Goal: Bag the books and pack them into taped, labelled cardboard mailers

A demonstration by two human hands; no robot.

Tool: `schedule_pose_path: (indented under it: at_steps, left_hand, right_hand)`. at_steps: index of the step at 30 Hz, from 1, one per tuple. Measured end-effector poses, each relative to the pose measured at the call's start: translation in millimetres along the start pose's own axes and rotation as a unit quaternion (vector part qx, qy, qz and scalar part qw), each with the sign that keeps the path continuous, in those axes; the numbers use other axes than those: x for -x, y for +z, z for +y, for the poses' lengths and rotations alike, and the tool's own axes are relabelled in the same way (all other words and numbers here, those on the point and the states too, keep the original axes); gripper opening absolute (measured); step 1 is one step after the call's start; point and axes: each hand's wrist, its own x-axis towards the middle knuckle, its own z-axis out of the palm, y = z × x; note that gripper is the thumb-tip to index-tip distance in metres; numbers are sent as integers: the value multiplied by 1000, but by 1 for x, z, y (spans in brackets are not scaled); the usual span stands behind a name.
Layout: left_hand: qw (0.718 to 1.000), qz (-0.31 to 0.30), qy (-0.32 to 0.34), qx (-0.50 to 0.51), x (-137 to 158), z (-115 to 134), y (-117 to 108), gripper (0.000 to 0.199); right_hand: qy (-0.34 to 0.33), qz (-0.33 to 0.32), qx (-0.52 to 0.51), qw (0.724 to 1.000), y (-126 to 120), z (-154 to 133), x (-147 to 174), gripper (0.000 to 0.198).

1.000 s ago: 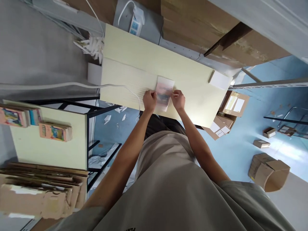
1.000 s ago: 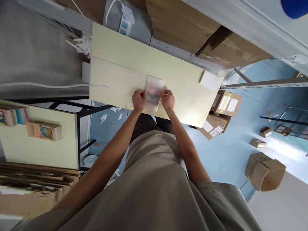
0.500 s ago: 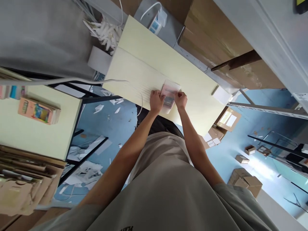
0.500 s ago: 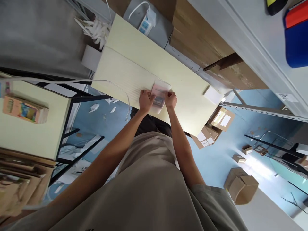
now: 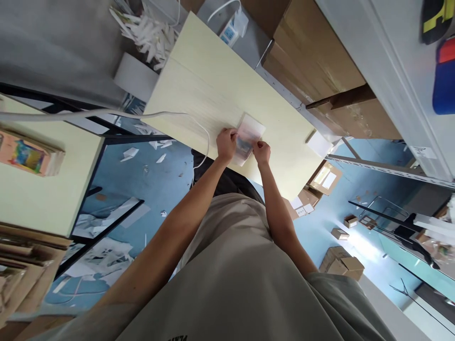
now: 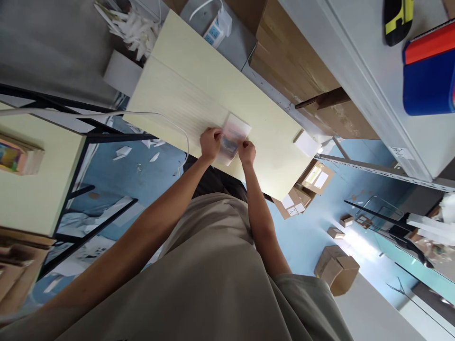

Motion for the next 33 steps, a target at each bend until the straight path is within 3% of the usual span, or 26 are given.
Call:
schedule_pose_path:
  at_steps: [3, 6, 9, 13, 15, 17, 19, 21, 23, 25, 28, 33]
  left_hand:
    - [1000, -13, 1, -7, -3, 4, -7, 18]
    - [997, -20, 54, -56, 8, 14, -14, 20]
    - [980, -66, 139, -124, 38, 24, -16, 23]
    - [964, -133, 152, -173, 81, 19, -5, 60]
    - [965, -135, 142, -172, 91, 9, 1, 65]
    - [968, -133, 143, -157, 92, -1, 4, 65]
    - [969, -135, 154, -138, 88, -8, 3, 62]
    - [970, -138, 163, -117, 84, -12, -2, 59]
    - [973, -136, 165, -90, 80, -13, -10, 55]
    - [980, -120, 150, -58, 79, -13, -20, 53]
    - [994, -76, 80, -10, 80, -14, -33, 61]
    - [997, 11, -70, 27, 84, -17, -38, 60]
  right_hand:
    - [69, 7, -42, 997, 0, -8, -2, 26]
    - [59, -12, -62, 996, -4, -15, -2, 25]
    - [29, -31, -53, 998, -9, -19, -3, 30]
    - [23, -54, -38, 998, -21, -29, 3, 32]
    - [15, -47, 16, 999, -33, -35, 9, 29]
    - [-48, -16, 88, 995, -46, -42, 16, 26]
    - [-167, -23, 142, 975, -58, -49, 18, 41]
    - [-290, -104, 185, 933, -64, -58, 13, 60]
    - [-360, -199, 239, 880, -66, -68, -1, 70]
    - [-374, -251, 294, 843, -66, -79, -19, 71]
    - [-368, -272, 327, 827, -70, -97, -48, 60]
    - [-320, -277, 254, 870, -71, -126, -81, 41]
